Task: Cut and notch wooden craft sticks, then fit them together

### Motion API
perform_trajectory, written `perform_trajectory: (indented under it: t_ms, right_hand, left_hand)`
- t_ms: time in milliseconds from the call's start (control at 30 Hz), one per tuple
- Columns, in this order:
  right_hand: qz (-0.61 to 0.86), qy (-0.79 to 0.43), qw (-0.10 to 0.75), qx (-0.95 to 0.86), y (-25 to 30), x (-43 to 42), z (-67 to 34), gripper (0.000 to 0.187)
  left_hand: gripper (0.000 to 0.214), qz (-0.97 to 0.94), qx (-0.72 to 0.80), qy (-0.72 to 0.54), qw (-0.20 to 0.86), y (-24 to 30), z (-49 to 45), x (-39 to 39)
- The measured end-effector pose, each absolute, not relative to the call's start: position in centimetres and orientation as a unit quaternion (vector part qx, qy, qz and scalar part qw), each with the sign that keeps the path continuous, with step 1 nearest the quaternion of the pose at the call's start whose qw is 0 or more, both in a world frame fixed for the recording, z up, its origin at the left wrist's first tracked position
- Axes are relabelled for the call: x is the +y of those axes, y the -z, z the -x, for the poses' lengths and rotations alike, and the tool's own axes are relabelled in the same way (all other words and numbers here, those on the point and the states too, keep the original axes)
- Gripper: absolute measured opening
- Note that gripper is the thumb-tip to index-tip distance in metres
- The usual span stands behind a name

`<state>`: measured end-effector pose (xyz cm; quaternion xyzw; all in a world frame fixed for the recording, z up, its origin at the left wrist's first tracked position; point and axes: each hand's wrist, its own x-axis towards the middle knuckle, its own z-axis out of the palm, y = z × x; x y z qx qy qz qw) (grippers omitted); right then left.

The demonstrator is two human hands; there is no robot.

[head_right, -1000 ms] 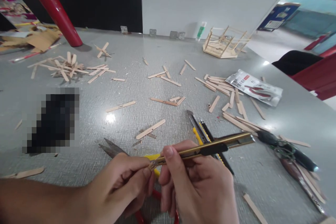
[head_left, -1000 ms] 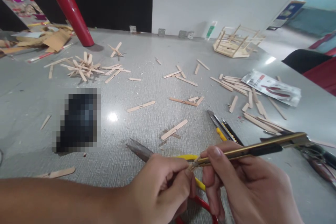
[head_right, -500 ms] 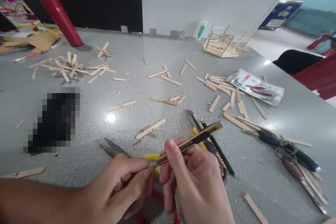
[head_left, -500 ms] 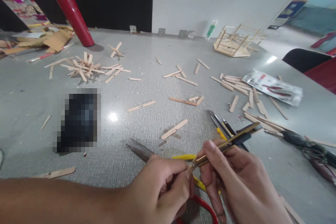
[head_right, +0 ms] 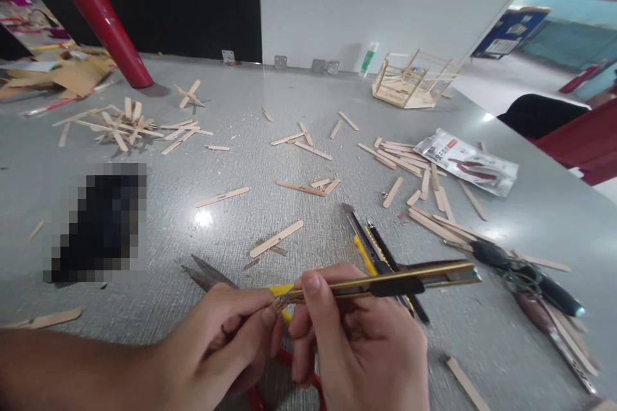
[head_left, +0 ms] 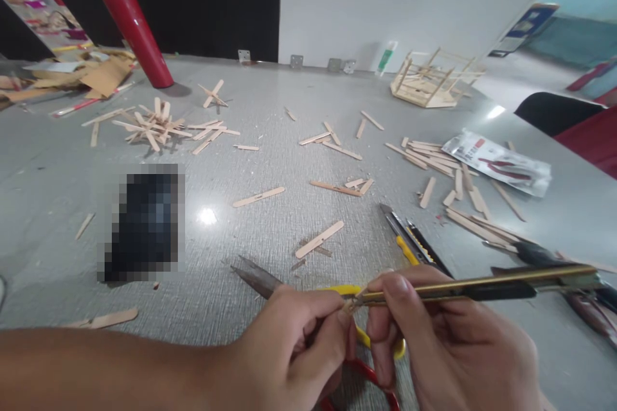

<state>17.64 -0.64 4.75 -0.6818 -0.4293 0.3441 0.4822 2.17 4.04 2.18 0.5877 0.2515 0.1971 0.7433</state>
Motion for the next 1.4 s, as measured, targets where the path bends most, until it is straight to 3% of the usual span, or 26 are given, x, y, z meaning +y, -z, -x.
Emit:
perform_trajectory:
  t_ms: [167, 333, 667, 867, 1400]
  right_hand:
    - [0.699, -0.363, 0.457, -0.413, -5.1, -0.6, -17.4, 0.044]
    - [0.668, -0.404, 0.484, -0.396, -4.8, -0.9, -17.4, 0.046]
    - [0.515, -0.553, 0.548, -0.359, -3.4, -0.8, -18.2, 0.033]
    - [0.507, -0.527, 0.551, -0.402, -3.4, -0.7, -18.4, 0.019]
    - [0.459, -0.650, 0.516, -0.317, -3.7, 0.0, -18.5, 0.036]
  left_hand:
    - [0.037, -0.593, 0.244, -0.187, 0.744, -2.1, -2.3, 4.0]
    - [0.034, -0.616, 0.247, -0.193, 0.722, -2.2, -2.3, 3.9]
    - [0.040, -0.533, 0.268, -0.216, 0.773, -1.9, -2.1, 4.0]
    - [0.037, -0.491, 0.221, -0.210, 0.816, -1.9, -1.7, 5.1]
    - [0.037, -0.478, 0.225, -0.192, 0.827, -1.5, -2.0, 4.6]
